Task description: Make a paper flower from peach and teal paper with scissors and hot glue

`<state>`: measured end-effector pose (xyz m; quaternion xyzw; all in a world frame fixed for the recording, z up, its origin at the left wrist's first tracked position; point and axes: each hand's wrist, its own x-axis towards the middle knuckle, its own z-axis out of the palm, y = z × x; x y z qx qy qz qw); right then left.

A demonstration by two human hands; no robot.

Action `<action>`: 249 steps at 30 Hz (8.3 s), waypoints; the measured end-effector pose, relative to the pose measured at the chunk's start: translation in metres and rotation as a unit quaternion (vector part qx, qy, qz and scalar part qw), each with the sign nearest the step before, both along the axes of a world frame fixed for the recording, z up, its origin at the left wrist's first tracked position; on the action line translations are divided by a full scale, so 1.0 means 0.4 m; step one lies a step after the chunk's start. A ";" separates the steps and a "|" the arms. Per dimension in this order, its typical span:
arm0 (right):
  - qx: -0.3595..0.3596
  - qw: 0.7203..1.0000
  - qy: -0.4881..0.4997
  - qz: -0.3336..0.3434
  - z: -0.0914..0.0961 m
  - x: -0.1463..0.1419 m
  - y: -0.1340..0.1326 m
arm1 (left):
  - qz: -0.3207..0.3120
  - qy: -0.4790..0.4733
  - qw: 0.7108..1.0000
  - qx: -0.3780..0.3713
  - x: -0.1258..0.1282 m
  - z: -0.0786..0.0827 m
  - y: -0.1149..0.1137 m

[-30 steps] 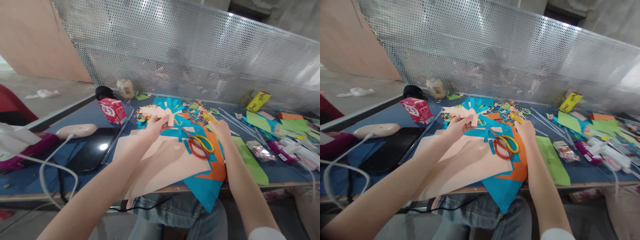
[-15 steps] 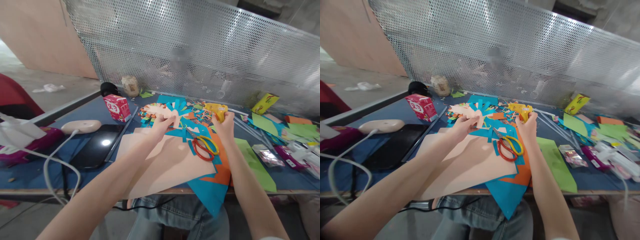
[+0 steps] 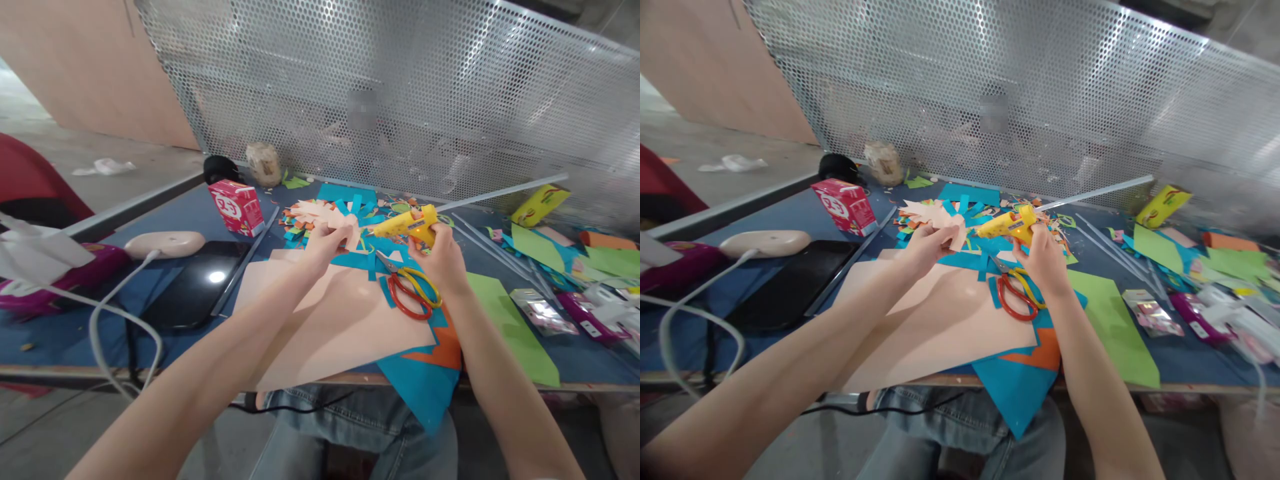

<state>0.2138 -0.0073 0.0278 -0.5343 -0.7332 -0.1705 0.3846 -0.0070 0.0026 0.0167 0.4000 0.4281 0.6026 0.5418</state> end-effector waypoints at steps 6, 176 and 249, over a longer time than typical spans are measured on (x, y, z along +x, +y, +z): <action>0.036 0.999 -0.024 0.015 -0.005 -0.002 0.003 | -0.001 0.002 1.000 0.000 -0.001 0.001 0.002; 0.034 0.972 0.080 0.217 0.026 -0.068 -0.057 | 0.025 0.227 0.932 0.280 -0.001 0.080 -0.099; 0.264 0.940 -0.137 0.165 0.032 -0.034 -0.081 | 0.091 0.502 0.654 0.559 -0.031 0.086 -0.102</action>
